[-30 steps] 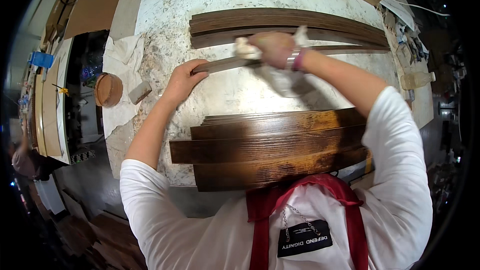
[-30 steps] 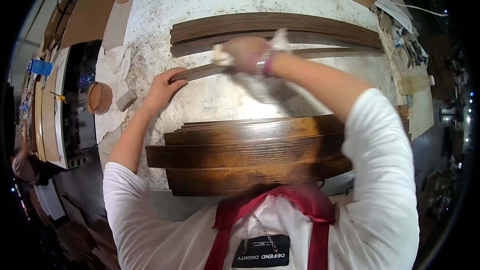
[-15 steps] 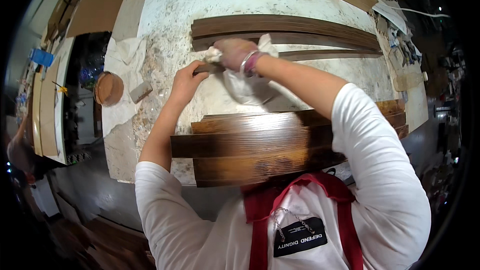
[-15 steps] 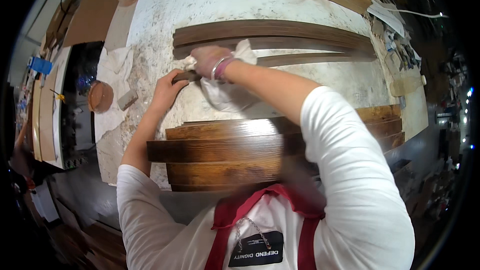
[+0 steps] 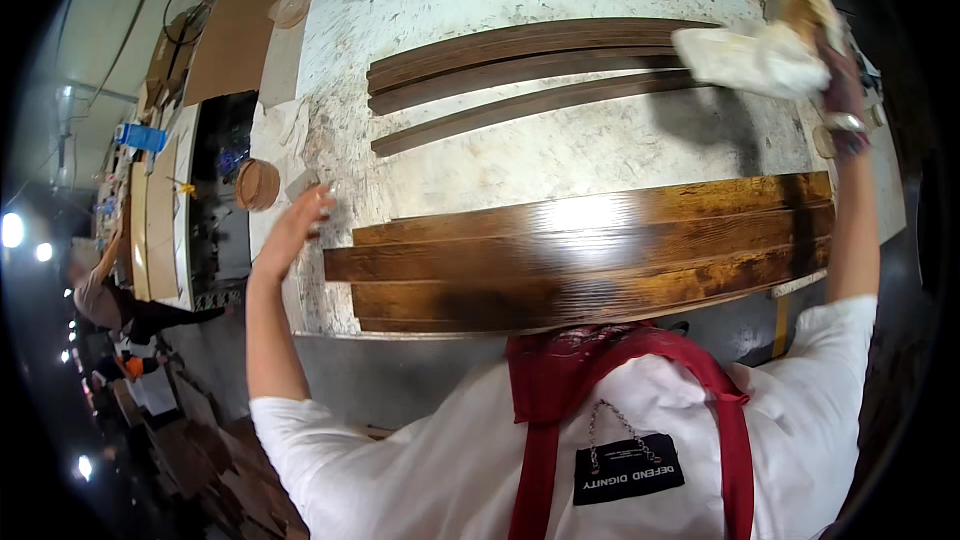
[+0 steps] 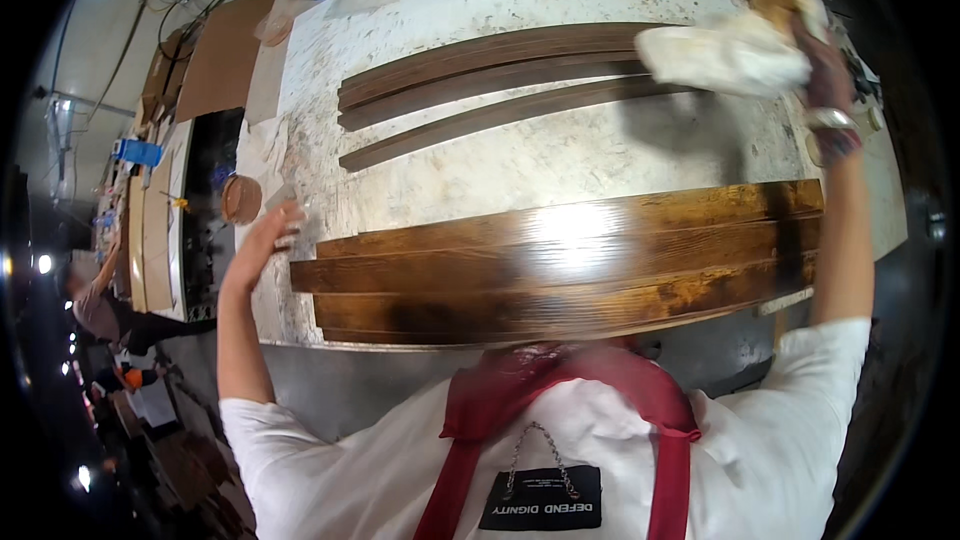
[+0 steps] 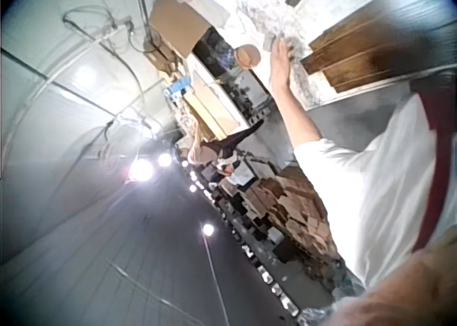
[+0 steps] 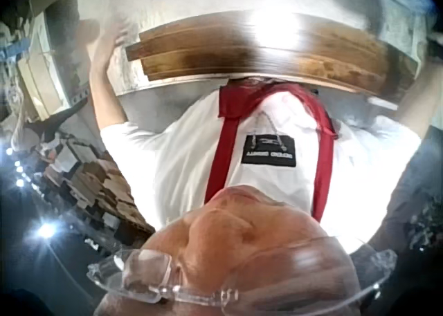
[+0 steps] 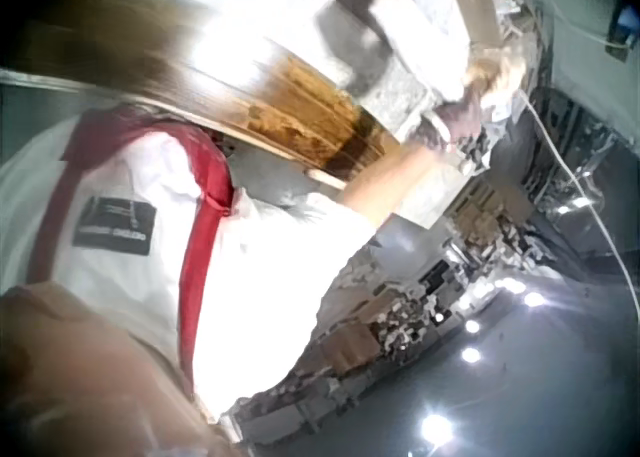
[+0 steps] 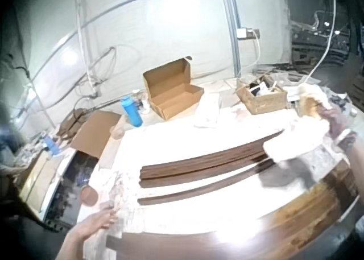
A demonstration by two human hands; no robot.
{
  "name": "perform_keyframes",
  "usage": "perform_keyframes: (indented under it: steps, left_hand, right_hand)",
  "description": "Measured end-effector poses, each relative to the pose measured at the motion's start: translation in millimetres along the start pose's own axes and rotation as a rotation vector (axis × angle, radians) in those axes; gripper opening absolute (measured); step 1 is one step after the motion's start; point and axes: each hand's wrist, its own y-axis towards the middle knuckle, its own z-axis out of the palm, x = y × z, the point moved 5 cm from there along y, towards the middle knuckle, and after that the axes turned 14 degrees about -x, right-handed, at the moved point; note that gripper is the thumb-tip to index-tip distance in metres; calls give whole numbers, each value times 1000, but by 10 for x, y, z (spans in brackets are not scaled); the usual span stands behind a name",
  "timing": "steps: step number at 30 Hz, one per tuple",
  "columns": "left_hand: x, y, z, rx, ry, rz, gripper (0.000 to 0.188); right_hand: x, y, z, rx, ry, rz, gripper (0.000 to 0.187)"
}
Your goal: The person applies a clear finish to long wooden boards using a cloth, then stacks the finished boards together.
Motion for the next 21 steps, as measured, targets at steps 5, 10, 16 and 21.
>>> perform_keyframes:
  steps: [5,10,16,21]
  left_hand:
    - [369,-598,330,-161,-216,-183,47]
    - [428,-685,458,-168,-286,-189,49]
    - [484,-318,75,-523,45,-27,50]
    - [-558,-132,140,-735,-189,356,33]
  right_hand:
    - [-1153,194,-2452,-58,151,-34,73]
    - [-1830,-164,-3222,-236,102,-30,72]
    - [-1564,136,-3983,-77,-311,237,50]
    - [-775,18,-3473,-661,588,271,55]
